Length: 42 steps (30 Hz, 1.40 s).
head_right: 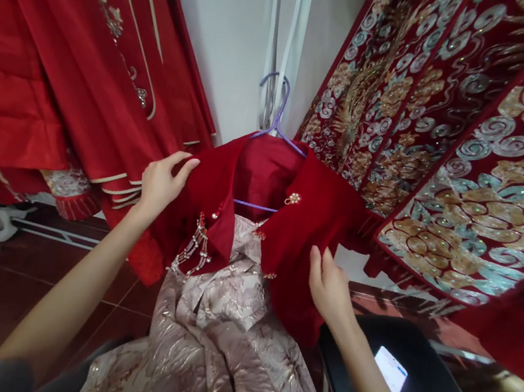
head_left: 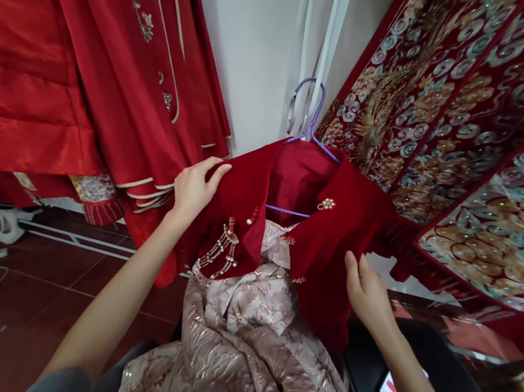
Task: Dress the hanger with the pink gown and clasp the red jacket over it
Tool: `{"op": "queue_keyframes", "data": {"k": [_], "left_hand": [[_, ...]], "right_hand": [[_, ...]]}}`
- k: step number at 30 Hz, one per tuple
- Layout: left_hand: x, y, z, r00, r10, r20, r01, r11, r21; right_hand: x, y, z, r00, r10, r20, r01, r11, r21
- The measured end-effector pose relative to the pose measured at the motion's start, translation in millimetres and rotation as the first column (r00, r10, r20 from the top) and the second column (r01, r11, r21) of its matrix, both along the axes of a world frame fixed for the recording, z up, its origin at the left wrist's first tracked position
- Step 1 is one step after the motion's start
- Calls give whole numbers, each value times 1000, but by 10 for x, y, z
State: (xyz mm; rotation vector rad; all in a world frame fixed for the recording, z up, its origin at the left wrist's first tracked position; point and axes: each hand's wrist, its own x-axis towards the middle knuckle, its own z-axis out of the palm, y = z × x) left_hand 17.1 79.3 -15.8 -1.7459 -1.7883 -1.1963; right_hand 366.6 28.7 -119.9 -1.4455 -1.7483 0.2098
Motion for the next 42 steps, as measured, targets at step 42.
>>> {"op": "queue_keyframes", "data": {"k": [42], "left_hand": [[1270, -160, -627, 535, -531, 657, 444, 838, 316]], "right_hand": [[-804, 671, 501, 756, 447, -478, -385, 894, 228]]}}
